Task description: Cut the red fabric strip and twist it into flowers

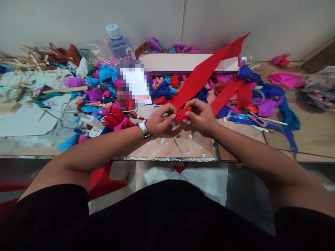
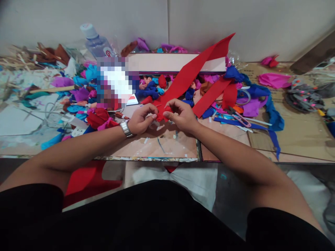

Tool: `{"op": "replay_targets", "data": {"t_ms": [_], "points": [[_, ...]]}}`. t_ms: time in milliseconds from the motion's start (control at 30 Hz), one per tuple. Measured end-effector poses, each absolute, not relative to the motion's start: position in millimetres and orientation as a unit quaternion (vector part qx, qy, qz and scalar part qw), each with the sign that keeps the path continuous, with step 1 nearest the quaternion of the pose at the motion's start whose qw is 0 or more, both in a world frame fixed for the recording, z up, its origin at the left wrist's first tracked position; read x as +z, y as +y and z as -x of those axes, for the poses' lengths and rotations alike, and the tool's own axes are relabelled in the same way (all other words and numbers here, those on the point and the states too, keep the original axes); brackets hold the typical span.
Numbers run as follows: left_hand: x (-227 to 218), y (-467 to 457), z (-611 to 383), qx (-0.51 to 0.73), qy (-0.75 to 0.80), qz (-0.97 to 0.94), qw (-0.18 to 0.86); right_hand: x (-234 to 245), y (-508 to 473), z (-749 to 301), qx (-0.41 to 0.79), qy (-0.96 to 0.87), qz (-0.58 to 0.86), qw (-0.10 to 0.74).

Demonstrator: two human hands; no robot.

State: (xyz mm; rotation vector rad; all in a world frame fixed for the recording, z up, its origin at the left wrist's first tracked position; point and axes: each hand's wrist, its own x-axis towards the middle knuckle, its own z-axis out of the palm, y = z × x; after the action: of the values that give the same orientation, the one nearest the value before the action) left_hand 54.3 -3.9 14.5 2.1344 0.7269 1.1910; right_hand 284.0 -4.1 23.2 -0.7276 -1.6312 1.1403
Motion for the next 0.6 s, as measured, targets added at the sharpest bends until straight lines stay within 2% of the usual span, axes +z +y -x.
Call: {"op": "replay_targets", "data": {"t_ms": [233,600], "points": [[13.6,-2.9,-56.3,0.464,0.250,-0.797,0.294,20.7,-3.5,-286.7,0.482,-0.675,0.285,0.481],[14.0,-6.5,-55.6,0.492,0.241,-0.814,0.194,23.7,-6.6,-288.3,0.480,-0.679,0.297,0.469]]}}
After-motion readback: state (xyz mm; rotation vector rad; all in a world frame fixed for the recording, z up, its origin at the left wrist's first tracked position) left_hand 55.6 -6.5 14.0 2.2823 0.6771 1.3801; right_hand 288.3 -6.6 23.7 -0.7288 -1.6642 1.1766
